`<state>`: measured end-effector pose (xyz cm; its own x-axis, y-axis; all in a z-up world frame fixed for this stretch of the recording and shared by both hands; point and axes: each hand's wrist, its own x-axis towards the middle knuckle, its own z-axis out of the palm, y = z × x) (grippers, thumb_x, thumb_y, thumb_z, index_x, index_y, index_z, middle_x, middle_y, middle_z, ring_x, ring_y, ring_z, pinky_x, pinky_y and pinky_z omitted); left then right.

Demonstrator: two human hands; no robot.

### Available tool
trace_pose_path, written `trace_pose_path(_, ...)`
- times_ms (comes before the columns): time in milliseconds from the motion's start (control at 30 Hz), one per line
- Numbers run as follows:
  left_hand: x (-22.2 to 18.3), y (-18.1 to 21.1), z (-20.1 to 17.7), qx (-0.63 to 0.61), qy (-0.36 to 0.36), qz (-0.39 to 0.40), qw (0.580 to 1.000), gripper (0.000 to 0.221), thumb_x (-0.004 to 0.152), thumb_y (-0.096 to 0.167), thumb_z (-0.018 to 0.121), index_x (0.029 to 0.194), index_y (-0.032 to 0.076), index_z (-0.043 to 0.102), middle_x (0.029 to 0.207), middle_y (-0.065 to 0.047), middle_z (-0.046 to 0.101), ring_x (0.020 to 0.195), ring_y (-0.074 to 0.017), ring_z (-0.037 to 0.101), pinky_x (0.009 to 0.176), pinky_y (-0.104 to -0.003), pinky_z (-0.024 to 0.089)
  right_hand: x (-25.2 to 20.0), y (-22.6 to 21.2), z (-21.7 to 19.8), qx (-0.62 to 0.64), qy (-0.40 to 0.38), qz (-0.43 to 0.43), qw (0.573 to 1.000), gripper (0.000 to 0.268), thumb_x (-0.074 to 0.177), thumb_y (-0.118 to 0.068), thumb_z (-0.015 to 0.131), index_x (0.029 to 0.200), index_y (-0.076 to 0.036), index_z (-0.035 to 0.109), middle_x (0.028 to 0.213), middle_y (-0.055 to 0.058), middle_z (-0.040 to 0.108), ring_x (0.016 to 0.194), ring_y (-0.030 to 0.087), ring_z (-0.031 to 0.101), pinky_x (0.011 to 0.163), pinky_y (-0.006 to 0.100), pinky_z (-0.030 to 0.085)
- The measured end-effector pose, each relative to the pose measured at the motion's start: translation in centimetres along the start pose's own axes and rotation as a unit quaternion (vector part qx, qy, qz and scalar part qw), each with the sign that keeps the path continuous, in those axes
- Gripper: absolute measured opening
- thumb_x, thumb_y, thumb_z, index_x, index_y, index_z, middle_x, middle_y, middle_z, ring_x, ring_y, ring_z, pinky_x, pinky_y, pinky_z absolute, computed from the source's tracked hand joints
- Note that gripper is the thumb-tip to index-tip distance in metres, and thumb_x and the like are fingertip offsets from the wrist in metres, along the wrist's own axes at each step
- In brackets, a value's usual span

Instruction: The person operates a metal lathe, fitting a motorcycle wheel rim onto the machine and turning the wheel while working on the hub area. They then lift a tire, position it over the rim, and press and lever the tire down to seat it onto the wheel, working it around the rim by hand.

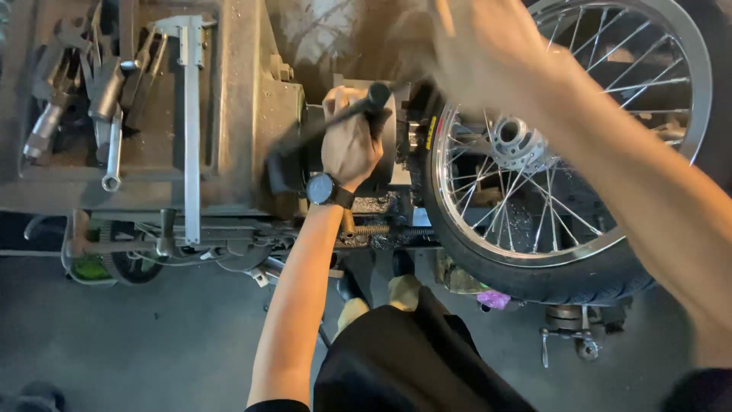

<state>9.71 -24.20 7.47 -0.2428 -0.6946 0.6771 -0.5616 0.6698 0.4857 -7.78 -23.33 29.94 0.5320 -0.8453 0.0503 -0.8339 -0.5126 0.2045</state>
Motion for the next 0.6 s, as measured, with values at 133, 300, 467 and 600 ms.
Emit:
trace_pose_path(133, 0.8, 0.7, -1.0, 0.006, 0.002, 0.028, 1.000, 0.031, 0.086, 0.010, 0.071, 0.114, -0.002, 0.061, 0.117, -0.019, 0.054, 0.121, -0.0414, 0.046, 0.108, -0.055, 0.039, -2.2, -10.3, -4.7, -0.055, -0.377, -0.039, 0.924, 0.107, 0.081, -0.012, 0.068, 0.155, 0.032, 0.006, 0.076, 0.019, 0.066, 0.069, 0.032, 0.068, 0.083, 0.048, 0.055)
trace_pose_path(300, 1.2, 0.3, -1.3, 0.046, 0.004, 0.044, 0.998, 0.033, 0.091, 0.012, 0.071, 0.121, 0.002, 0.062, 0.117, -0.018, 0.058, 0.121, -0.0402, 0.049, 0.108, -0.056, 0.036, 9.3, -7.5, 2.3, 0.150, -0.041, 0.005, 0.988, 0.031, 0.099, -0.020, 0.057, 0.120, 0.002, 0.065, 0.096, 0.022, 0.070, 0.085, 0.038, 0.073, 0.073, 0.043, 0.060)
trace_pose_path(467, 0.8, 0.8, -0.9, 0.021, 0.007, 0.048, 0.999, 0.028, 0.092, 0.013, 0.070, 0.119, 0.009, 0.062, 0.118, -0.015, 0.062, 0.121, -0.0368, 0.053, 0.112, -0.056, 0.035, 0.1, 0.2, 5.0, -0.132, 0.071, -0.061, 0.987, 0.064, 0.087, -0.026, 0.058, 0.144, 0.000, 0.047, 0.086, 0.020, 0.071, 0.075, 0.030, 0.070, 0.065, 0.044, 0.057)
trace_pose_path(600, -0.5, -0.8, 1.4, 0.063, -0.012, -0.003, 0.998, 0.038, 0.089, 0.010, 0.065, 0.125, -0.001, 0.061, 0.116, -0.016, 0.059, 0.125, -0.0412, 0.051, 0.115, -0.055, 0.036, -5.9, -10.9, 0.0, 0.230, -0.043, -0.090, 0.968, 0.087, 0.085, -0.012, 0.058, 0.150, 0.029, 0.017, 0.082, 0.029, 0.067, 0.066, 0.040, 0.067, 0.070, 0.049, 0.056)
